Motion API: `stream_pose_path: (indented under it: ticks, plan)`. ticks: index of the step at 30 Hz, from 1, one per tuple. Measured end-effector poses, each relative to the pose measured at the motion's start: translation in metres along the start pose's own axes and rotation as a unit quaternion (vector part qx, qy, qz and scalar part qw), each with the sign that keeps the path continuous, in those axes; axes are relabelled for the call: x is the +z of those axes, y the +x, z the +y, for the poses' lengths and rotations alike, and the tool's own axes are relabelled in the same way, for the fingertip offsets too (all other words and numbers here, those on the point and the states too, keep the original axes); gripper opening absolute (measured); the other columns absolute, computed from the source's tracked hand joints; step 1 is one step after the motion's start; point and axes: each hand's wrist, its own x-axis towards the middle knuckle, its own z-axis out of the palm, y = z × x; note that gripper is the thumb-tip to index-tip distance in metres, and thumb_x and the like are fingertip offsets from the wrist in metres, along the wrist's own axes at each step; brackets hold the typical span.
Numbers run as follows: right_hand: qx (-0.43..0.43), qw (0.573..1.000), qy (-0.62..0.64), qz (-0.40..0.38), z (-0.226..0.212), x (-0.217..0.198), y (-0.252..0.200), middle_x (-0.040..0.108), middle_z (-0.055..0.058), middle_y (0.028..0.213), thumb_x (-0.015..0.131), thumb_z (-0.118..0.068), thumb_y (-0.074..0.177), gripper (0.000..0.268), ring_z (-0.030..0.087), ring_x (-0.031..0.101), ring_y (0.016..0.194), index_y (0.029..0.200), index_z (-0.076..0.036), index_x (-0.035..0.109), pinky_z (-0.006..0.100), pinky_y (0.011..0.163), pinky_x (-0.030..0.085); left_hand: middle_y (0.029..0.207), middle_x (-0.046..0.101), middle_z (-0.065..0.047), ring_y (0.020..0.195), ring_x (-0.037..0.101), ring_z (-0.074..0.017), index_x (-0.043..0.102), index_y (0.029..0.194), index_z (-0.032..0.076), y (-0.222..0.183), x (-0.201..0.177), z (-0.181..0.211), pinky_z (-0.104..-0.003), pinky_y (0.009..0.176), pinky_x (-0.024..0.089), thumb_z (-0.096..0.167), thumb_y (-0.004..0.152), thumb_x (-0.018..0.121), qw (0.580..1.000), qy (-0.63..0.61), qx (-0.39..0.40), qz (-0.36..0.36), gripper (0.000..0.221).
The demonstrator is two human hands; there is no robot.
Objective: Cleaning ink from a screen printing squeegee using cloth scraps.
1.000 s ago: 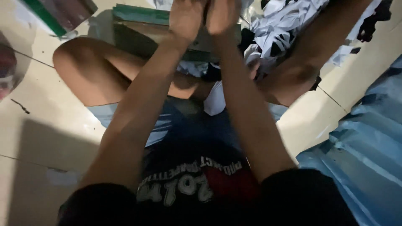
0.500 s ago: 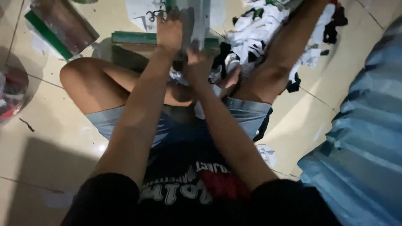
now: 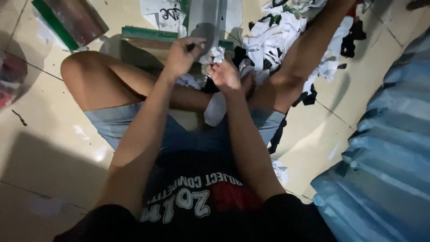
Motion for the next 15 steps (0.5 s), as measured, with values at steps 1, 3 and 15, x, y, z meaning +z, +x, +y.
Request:
stream_pose_path:
  ticks: [1,3,15]
  plan:
    - [-0.004,1.0,-0.015,-0.022,0.001,0.005,0.004,0.071,0.009,0.117,0.067,-0.013,0.1,0.026,0.024,0.067,0.101,0.126,-0.009,0.064,0.036,0.083,0.055,0.126,0.073,-0.012,0.115,0.067,-0.0238,0.073,0.126,0.012,-0.005,0.0,0.011,-0.037,0.098,0.05,0.025,0.102,0.066,0.999,-0.047,-0.019,-0.007,0.029]
    - [0.001,0.998,-0.029,-0.061,0.003,-0.003,0.008,0.071,0.009,0.12,0.066,-0.015,0.1,0.031,0.024,0.067,0.104,0.13,-0.008,0.063,0.037,0.087,0.055,0.125,0.072,-0.012,0.112,0.067,-0.0236,0.069,0.131,0.013,-0.007,0.006,0.002,-0.035,0.095,0.052,0.025,0.101,0.069,0.998,-0.068,-0.013,-0.015,0.032]
    - [0.071,0.982,-0.175,0.001,-0.021,0.051,-0.05,0.072,0.004,0.103,0.071,-0.015,0.1,0.019,0.019,0.07,0.097,0.118,-0.013,0.067,0.031,0.081,0.055,0.104,0.072,-0.009,0.098,0.068,-0.0225,0.071,0.105,0.004,-0.04,0.026,0.007,-0.033,0.086,0.05,0.011,0.102,0.067,0.995,-0.051,0.08,0.013,0.009]
